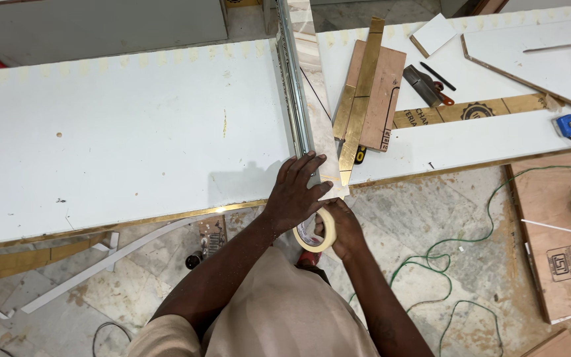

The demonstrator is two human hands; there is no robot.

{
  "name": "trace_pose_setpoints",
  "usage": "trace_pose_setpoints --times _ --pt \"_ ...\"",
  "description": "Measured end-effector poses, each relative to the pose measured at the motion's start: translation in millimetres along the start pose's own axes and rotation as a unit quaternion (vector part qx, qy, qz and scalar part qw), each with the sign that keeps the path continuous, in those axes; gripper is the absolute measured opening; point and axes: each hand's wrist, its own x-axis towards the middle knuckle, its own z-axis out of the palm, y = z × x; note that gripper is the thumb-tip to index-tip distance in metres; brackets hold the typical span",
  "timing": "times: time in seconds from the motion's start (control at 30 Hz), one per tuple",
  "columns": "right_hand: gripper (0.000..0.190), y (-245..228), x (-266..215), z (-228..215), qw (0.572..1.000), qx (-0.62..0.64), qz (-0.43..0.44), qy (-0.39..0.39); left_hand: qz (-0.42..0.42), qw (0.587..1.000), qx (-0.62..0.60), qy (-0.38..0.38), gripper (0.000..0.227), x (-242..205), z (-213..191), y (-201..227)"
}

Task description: The person applies masking tape along the edge of a white cabinet door. They hold the tape roll in one hand and smooth the tape onto the surface with the other, working along the length of the door.

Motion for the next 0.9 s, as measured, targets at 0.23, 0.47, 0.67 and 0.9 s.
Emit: trace_pose_setpoints --times 0.23,0.47,0.67,0.9 --pt "0.021 33.2 38.8 -49.1 0.961 0.16 0.178 -0.137 0.023 1.0 0.012 -0.001 0.046 -1.4 0.0 -1.7" --pt "0.027 102.9 48.9 2.7 0.983 0.124 0.137 0.009 0.053 0.998 0.025 -0.005 0.052 -4.1 0.7 -7.4" --pt "0.023 99.5 50.5 -102.0 0.98 0.005 -0.054 0.194 0.093 0.993 0.067 0.028 0.061 -7.4 11.3 -14.1" --pt "0.033 9.0 15.8 -199.3 0.95 -0.072 -0.104 0.286 0.087 0.995 -0.005 -0.055 0.085 -14.8 -18.3 -25.9"
